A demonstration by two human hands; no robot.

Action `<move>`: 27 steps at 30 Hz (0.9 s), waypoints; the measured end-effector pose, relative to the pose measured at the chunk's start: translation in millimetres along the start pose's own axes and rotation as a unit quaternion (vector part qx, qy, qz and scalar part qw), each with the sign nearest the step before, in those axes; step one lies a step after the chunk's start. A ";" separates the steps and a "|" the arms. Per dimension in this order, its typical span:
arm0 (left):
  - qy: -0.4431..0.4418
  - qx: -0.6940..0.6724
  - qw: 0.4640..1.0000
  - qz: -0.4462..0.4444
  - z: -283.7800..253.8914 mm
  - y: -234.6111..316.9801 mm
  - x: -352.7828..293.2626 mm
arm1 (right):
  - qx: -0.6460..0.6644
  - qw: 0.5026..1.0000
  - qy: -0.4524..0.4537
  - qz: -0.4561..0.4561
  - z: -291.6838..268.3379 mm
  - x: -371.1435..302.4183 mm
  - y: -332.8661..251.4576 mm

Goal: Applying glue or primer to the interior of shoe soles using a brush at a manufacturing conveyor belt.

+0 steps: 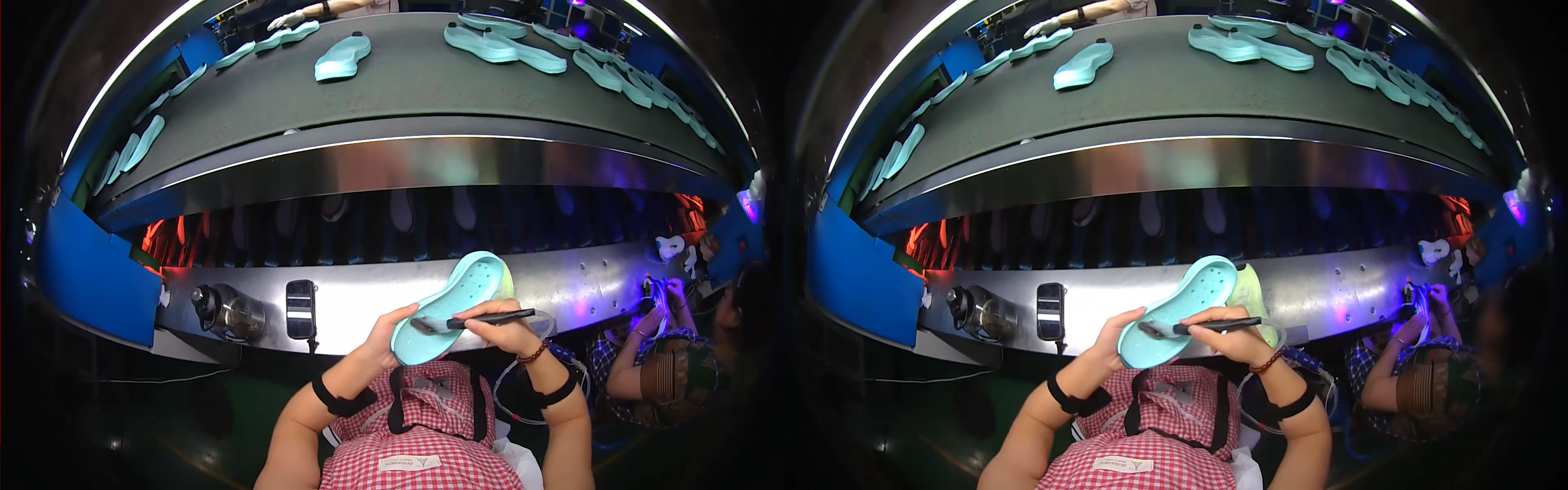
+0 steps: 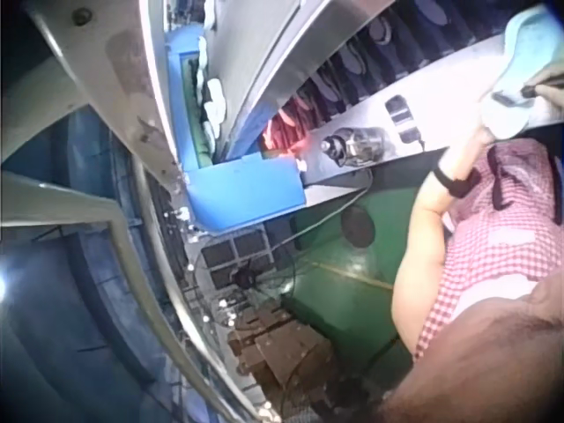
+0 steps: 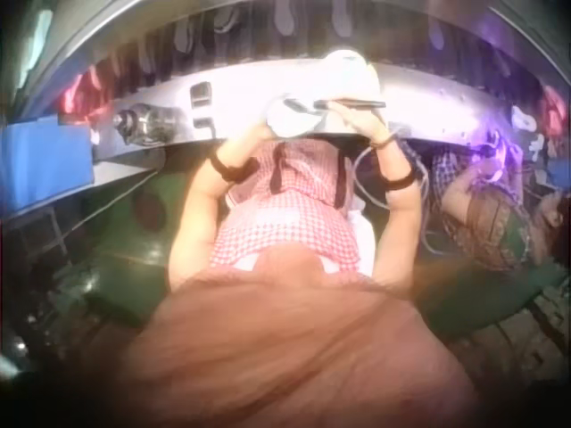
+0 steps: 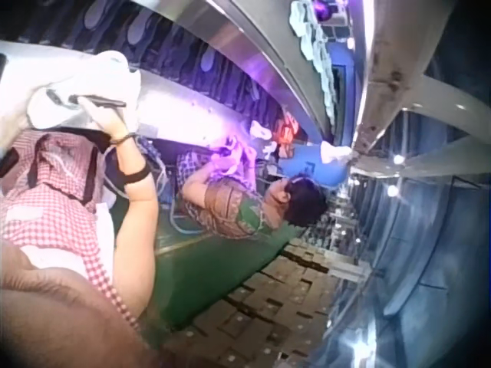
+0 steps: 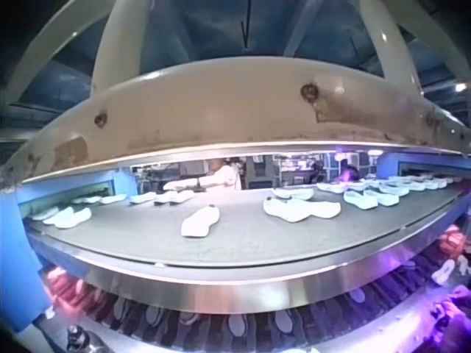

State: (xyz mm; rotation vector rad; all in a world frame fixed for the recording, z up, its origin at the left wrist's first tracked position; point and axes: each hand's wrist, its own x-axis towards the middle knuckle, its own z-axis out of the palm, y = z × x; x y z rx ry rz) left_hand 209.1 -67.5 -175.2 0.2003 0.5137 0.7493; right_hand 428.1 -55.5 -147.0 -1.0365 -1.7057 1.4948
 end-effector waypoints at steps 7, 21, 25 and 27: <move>0.001 -0.039 0.999 0.033 -22.2 -11.8 9.5 | 0.015 0.995 0.099 -0.001 -2.3 7.0 25.2; -0.006 -0.048 0.996 0.078 -31.4 -23.5 12.0 | -0.028 0.966 0.258 -0.011 -4.2 32.7 47.6; 0.046 -0.054 0.992 0.108 -38.1 -22.0 18.3 | -0.241 0.905 0.264 -0.231 30.2 40.3 52.1; 0.064 -0.020 0.986 0.153 -27.5 -17.7 11.0 | -0.211 0.926 0.231 -0.212 51.6 21.1 42.0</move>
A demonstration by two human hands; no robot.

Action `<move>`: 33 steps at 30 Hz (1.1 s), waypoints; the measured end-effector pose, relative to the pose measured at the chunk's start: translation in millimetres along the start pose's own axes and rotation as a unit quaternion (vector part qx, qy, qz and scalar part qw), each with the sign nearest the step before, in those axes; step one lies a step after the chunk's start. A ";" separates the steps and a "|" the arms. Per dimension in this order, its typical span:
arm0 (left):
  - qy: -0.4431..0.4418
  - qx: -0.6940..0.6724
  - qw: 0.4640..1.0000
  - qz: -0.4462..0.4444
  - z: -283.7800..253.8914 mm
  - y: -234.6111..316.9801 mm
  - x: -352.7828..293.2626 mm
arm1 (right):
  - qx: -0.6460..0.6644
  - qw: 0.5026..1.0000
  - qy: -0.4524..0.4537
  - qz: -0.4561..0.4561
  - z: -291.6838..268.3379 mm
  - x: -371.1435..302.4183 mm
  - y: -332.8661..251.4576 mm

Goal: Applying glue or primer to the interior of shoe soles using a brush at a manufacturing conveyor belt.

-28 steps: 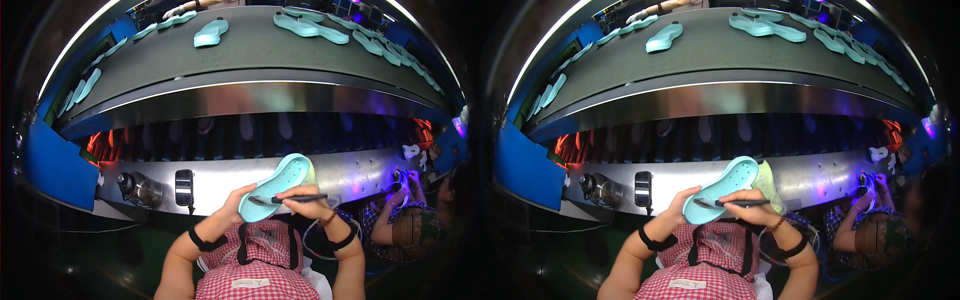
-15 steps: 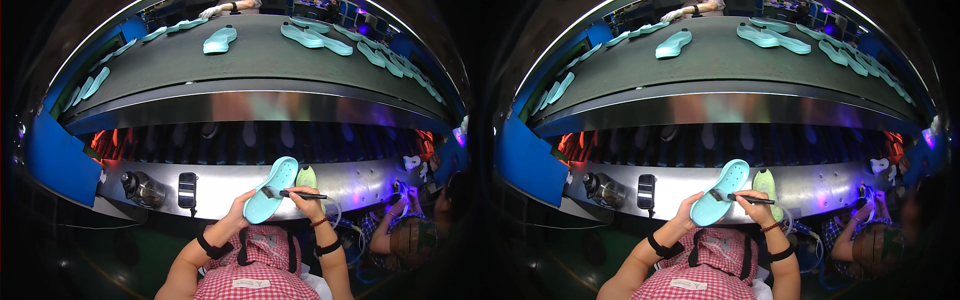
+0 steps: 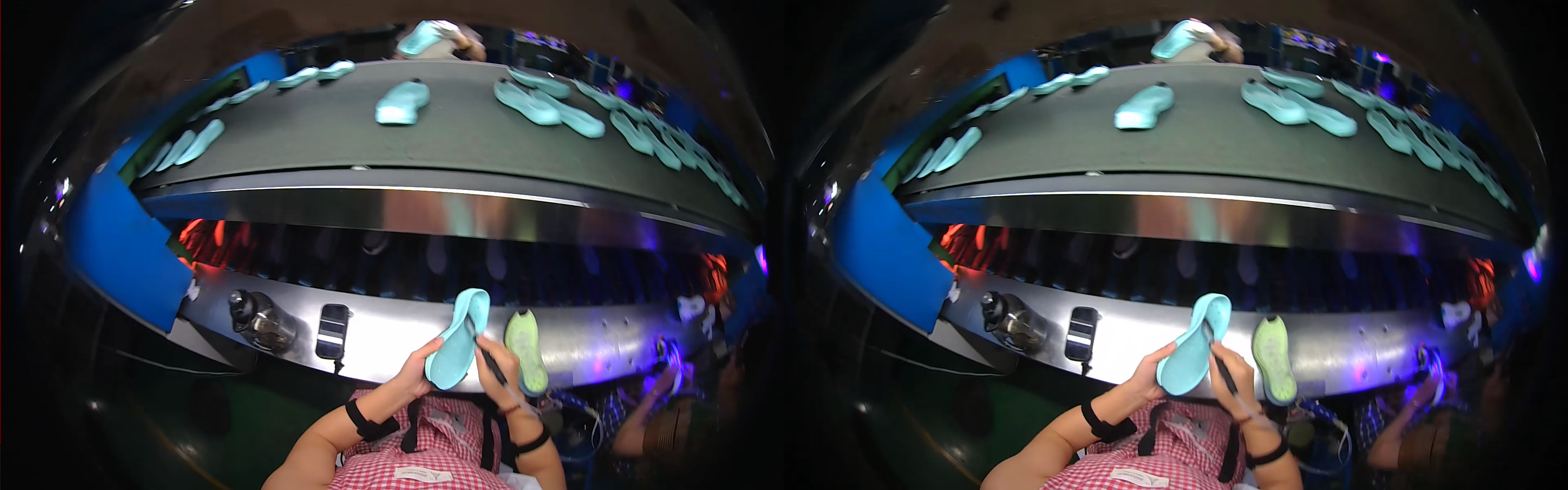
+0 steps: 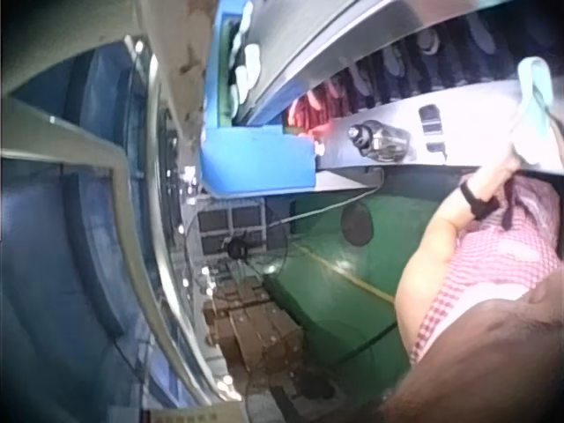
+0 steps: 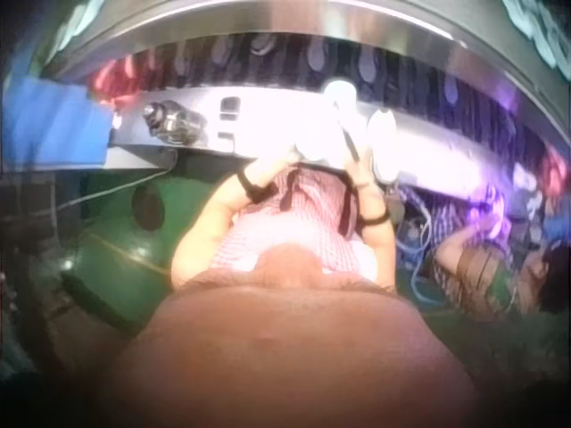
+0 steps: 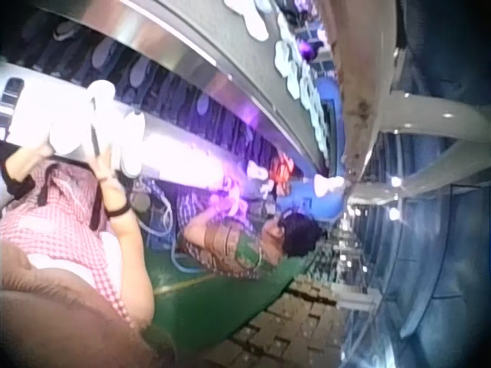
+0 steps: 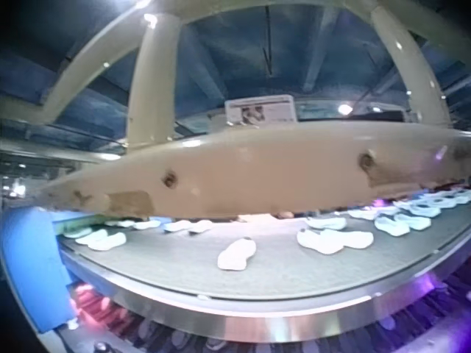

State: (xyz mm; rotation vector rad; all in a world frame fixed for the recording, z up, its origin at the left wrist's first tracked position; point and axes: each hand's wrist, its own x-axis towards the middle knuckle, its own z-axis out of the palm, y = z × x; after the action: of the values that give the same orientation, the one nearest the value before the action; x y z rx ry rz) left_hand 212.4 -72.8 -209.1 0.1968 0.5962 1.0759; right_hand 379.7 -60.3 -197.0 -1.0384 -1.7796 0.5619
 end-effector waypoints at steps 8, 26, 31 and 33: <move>-0.134 0.253 0.926 0.244 24.9 123.6 -68.0 | 0.440 0.870 -0.117 0.189 -88.1 -9.0 -40.0; 0.153 0.513 0.681 0.499 84.9 350.5 29.1 | 0.486 0.793 0.082 0.357 -53.2 -58.8 89.9; 0.084 0.774 0.460 0.426 126.8 288.4 58.2 | 0.503 0.764 0.072 0.399 -42.4 -44.6 81.8; 0.122 0.836 0.396 0.358 144.2 274.6 60.3 | 0.513 0.753 0.055 0.408 -39.9 -46.0 80.1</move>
State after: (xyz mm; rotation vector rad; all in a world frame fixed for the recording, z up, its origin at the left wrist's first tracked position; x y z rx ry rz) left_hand 100.8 129.1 6.8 2.3260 1.8447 0.8276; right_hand 455.6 -59.6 -263.0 -0.9188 -0.5531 1.7243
